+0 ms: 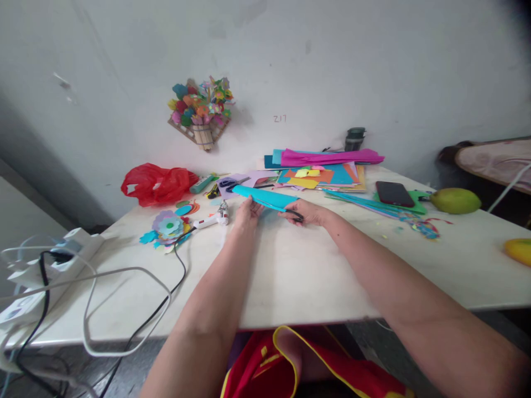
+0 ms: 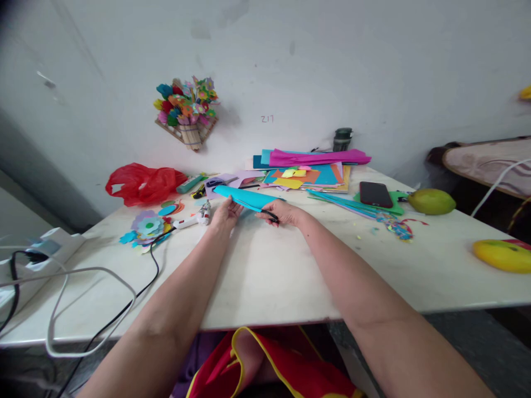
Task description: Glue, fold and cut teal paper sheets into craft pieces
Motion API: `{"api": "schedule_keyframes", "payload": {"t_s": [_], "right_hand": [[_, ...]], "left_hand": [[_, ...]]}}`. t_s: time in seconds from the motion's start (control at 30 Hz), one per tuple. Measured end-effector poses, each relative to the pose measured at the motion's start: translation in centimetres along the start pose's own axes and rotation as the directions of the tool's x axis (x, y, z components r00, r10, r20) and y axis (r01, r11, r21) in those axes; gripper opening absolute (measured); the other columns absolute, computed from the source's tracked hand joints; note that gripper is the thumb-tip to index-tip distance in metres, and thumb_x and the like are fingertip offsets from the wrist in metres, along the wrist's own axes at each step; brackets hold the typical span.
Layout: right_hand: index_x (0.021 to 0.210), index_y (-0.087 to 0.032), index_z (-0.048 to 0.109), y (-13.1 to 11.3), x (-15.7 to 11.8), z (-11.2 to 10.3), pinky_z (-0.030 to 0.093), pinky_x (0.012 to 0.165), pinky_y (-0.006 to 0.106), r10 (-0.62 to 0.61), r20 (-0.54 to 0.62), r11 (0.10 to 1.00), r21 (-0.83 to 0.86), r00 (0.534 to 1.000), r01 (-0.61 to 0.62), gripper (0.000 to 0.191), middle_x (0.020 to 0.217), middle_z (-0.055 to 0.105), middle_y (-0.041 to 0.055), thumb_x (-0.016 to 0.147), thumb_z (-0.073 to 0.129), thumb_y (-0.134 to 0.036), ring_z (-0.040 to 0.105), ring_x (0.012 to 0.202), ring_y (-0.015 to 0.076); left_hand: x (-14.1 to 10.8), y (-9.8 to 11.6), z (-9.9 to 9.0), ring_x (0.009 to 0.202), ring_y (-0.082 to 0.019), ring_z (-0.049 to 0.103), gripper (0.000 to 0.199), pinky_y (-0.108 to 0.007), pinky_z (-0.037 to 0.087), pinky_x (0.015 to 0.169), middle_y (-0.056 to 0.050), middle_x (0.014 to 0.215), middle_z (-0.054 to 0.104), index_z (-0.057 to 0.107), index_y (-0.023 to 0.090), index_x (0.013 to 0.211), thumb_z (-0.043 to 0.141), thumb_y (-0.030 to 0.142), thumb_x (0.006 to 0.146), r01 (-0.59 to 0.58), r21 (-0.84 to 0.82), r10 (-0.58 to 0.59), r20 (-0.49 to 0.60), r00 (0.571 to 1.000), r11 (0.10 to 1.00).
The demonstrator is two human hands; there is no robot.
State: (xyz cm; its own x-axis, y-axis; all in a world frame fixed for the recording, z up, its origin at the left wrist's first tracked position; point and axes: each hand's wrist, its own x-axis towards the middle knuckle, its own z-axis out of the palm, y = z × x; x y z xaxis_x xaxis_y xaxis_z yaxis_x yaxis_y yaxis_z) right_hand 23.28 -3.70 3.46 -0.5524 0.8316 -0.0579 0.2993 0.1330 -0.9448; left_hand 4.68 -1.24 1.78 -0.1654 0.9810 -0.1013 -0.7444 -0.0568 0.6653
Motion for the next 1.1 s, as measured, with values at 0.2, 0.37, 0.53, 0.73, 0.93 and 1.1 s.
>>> {"api": "schedule_keyframes", "payload": {"t_s": [0.2,0.37,0.53,0.73,0.93,1.1], "right_hand": [[0.057,-0.014,0.05,0.12,0.12,-0.09,0.027,0.033,0.017,-0.02,-0.007,1.0,-0.023,1.0,0.02,0.027,0.045,0.048,-0.0042,0.068,0.066,-0.033,0.036,0.032,0.0025],[0.057,-0.014,0.05,0.0,0.05,-0.08,0.027,0.032,0.016,-0.022,-0.003,1.0,-0.019,1.0,0.022,0.028,0.045,0.048,-0.0045,0.068,0.065,-0.034,0.036,0.032,0.0024],[0.054,-0.014,0.047,-0.02,0.07,-0.07,0.027,0.032,0.016,-0.033,0.001,0.999,-0.017,0.999,0.033,0.031,0.045,0.048,-0.004,0.068,0.065,-0.035,0.036,0.032,0.002],[0.065,-0.014,0.054,0.0,0.06,0.05,0.027,0.033,0.016,-0.021,-0.008,1.0,-0.02,1.0,0.021,0.026,0.045,0.049,-0.0052,0.066,0.067,-0.036,0.037,0.032,0.0025],[0.066,-0.014,0.054,-0.09,-0.06,0.13,0.026,0.033,0.016,0.001,-0.031,1.0,-0.029,1.0,-0.002,0.027,0.046,0.049,-0.0054,0.066,0.066,-0.038,0.038,0.032,0.0026],[0.07,-0.014,0.056,0.17,0.17,0.14,0.027,0.033,0.016,0.006,-0.042,1.0,-0.021,0.999,-0.007,0.026,0.046,0.049,-0.0057,0.066,0.066,-0.037,0.038,0.033,0.0027]], "left_hand": [[0.04,0.04,0.05,0.059,-0.013,0.061,0.016,-0.028,0.049,0.066,-0.002,0.062,0.062,0.055,0.016,0.068,0.049,0.015,0.082,0.011,0.012,-0.01,-0.016,1.0,1.0],[0.04,0.05,0.06,0.063,-0.014,0.061,0.014,-0.028,0.048,0.068,-0.002,0.062,0.062,0.055,0.016,0.069,0.049,0.015,0.082,0.021,0.018,-0.02,-0.034,0.999,1.0],[0.1,0.02,-0.02,0.064,-0.014,0.061,0.013,-0.029,0.048,0.068,-0.001,0.061,0.061,0.054,0.016,0.07,0.049,0.015,0.082,0.021,0.016,-0.02,-0.019,1.0,1.0],[0.22,0.06,-0.1,0.062,-0.013,0.061,0.013,-0.027,0.049,0.068,-0.001,0.063,0.062,0.054,0.016,0.07,0.049,0.015,0.082,0.015,0.017,-0.015,-0.02,1.0,1.0],[0.39,-0.19,-0.28,0.06,-0.012,0.062,0.012,-0.028,0.05,0.068,0.0,0.063,0.063,0.055,0.016,0.07,0.05,0.015,0.08,0.016,0.012,-0.016,0.024,1.0,1.0],[0.47,-0.22,-0.27,0.061,-0.013,0.062,0.012,-0.028,0.05,0.069,-0.001,0.064,0.063,0.055,0.016,0.07,0.05,0.015,0.081,0.021,0.021,-0.021,0.021,1.0,1.0]]}}
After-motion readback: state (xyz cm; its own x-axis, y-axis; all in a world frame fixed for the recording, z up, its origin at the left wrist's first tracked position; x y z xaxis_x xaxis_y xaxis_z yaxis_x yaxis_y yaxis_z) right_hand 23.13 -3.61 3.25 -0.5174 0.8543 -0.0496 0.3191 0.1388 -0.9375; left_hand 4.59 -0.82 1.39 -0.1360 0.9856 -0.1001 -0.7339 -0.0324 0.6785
